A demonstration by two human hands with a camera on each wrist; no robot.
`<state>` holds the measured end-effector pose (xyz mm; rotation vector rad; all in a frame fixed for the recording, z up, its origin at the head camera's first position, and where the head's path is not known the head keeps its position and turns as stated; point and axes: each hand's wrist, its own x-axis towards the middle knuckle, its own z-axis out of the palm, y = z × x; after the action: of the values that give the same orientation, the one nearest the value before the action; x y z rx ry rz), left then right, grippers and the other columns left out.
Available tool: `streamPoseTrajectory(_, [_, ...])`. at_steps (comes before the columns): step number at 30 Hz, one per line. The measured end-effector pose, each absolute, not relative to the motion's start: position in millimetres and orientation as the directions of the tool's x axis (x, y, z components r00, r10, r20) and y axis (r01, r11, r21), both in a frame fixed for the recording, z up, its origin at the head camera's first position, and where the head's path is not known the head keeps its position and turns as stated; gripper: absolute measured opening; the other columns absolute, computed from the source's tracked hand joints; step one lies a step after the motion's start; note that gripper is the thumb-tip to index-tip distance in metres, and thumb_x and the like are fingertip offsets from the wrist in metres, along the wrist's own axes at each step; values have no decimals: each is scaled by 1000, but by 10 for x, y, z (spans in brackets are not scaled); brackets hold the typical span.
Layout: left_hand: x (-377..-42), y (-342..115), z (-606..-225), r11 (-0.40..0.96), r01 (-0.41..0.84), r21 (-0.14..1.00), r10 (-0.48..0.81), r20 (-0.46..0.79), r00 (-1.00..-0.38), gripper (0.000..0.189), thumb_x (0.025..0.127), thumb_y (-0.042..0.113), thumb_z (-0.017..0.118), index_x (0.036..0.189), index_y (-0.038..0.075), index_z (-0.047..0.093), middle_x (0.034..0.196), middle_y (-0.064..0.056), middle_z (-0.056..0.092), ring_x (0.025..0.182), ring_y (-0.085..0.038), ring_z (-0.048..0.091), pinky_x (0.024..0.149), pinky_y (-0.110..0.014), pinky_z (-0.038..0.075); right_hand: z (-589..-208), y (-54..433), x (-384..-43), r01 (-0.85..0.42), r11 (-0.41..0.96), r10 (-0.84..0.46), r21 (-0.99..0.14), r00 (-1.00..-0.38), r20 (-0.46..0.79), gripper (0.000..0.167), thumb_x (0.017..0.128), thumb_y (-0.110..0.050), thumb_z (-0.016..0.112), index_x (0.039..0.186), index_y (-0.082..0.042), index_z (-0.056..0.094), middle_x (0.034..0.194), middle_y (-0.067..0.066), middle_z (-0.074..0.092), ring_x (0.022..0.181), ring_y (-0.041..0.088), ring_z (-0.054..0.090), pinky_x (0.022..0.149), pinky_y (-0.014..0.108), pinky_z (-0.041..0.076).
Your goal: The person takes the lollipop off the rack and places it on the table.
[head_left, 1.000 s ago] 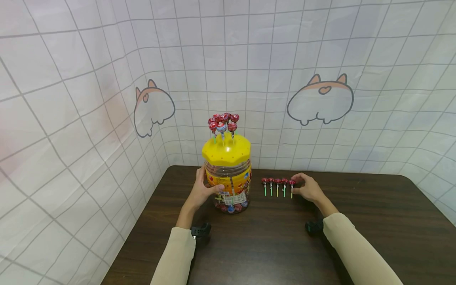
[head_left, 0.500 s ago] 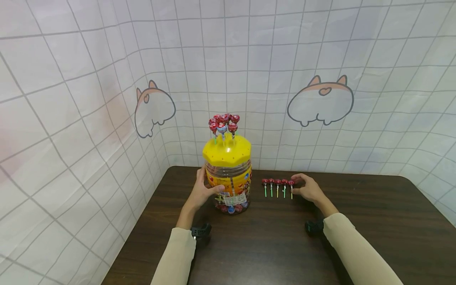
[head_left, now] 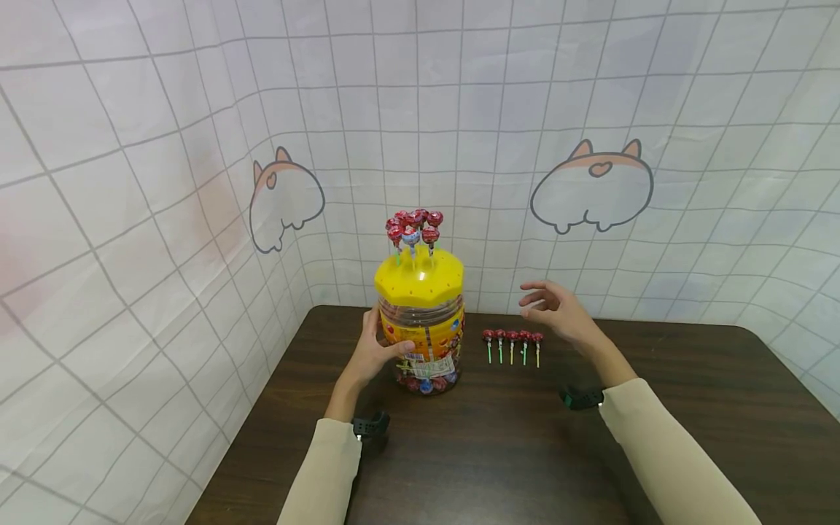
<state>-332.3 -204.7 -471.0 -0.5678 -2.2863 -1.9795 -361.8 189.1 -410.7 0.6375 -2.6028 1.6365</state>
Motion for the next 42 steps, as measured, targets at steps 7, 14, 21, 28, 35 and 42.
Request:
streamPoseTrajectory(7, [-3298, -2027, -4700, 116, 326, 938, 221, 296, -929, 94, 84, 39, 84, 158, 44, 25, 139, -6, 24, 137, -32, 31, 111, -60, 44, -3456, 1357, -3402, -499, 318, -403, -806, -841, 361, 47, 97, -23, 72, 141, -21, 56, 123, 12, 68, 106, 25, 64, 88, 33, 56])
streamPoseTrajectory(14, [-3272, -2041, -4652, 115, 309, 944, 224, 279, -934, 97, 85, 36, 84, 160, 38, 23, 139, -6, 24, 137, -33, 32, 109, -57, 48, -3058, 840, -3380, -655, 238, -400, -718, -739, 542, 47, 96, -11, 70, 141, -14, 57, 119, 15, 69, 102, 28, 66, 89, 41, 56])
streamPoseTrajectory(21, [-3293, -2053, -4689, 105, 320, 942, 225, 291, -930, 95, 87, 31, 82, 160, 43, 21, 139, -6, 22, 135, -36, 35, 97, -50, 57, -2932, 501, -3458, -727, 218, -389, -651, -677, 625, 51, 94, -4, 71, 142, -12, 55, 117, 17, 69, 97, 31, 69, 88, 49, 59])
streamPoseTrajectory(28, [-3298, -2037, -4707, 104, 328, 939, 227, 298, -927, 92, 86, 38, 83, 157, 47, 24, 139, -6, 23, 135, -36, 34, 99, -51, 56, -2935, 379, -3479, -704, 240, -391, -668, -700, 598, 52, 93, 1, 69, 142, -12, 55, 117, 17, 65, 91, 30, 69, 84, 44, 61])
streamPoseTrajectory(35, [-3302, -2039, -4711, 111, 309, 944, 223, 279, -934, 95, 87, 33, 82, 159, 44, 20, 140, -5, 23, 137, -34, 33, 104, -53, 53, -2952, 349, -3476, -707, 237, -382, -666, -698, 605, 53, 94, 1, 68, 143, -15, 55, 110, 16, 67, 90, 28, 69, 83, 42, 61])
streamPoseTrajectory(42, [-3285, -2033, -4701, 109, 310, 944, 228, 280, -933, 98, 87, 33, 82, 160, 42, 18, 141, -4, 22, 139, -34, 31, 106, -55, 51, -2933, 323, -3458, -715, 192, -317, -672, -694, 647, 53, 94, 1, 64, 144, -14, 54, 112, 16, 62, 91, 28, 69, 78, 31, 60])
